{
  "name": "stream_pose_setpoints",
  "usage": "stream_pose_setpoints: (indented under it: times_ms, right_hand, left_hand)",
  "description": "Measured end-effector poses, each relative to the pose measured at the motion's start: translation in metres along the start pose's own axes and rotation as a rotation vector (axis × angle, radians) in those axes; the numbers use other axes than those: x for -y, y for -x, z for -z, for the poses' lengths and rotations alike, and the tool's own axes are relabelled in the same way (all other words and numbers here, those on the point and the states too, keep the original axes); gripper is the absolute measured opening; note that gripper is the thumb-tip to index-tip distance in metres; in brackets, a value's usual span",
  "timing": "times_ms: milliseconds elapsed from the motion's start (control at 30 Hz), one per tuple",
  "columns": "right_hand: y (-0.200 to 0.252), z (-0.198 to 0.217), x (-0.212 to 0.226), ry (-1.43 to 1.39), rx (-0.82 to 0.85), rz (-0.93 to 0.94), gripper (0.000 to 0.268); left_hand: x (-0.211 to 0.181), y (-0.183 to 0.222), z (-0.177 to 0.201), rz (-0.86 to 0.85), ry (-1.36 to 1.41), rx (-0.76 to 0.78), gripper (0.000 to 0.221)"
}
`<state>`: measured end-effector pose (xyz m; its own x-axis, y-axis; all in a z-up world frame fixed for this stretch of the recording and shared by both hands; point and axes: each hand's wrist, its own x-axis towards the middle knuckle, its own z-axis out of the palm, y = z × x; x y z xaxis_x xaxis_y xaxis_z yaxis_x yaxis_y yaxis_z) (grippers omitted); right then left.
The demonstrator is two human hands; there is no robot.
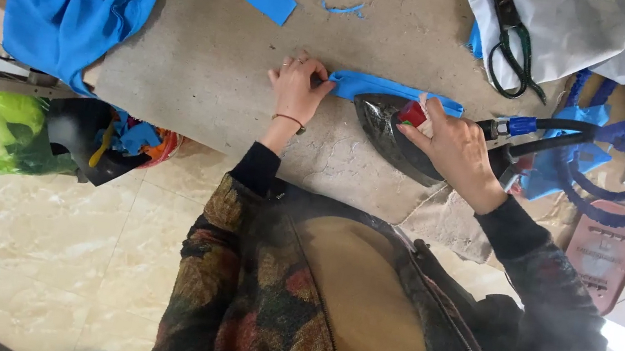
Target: Folding and ironing small strips of blue fabric on a workbench in a sewing factory.
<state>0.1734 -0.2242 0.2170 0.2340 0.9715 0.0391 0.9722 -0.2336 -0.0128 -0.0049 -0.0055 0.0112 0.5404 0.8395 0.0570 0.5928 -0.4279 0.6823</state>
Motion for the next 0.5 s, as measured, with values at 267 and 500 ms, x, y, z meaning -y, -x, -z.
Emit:
stream_pose_setpoints:
  times_ms: [267, 500]
  right_hand:
    - [-0.002, -0.002, 0.001, -0.031, 0.027, -0.001, 0.048]
    - [-0.001, -0.002, 0.002, -0.018, 0.032, -0.010, 0.048]
  left_hand:
    - [-0.008, -0.004, 0.011, -0.002, 0.036, 0.094, 0.025]
    - [-0.012, -0.006, 0.011, -0.003, 0.045, 0.085, 0.014]
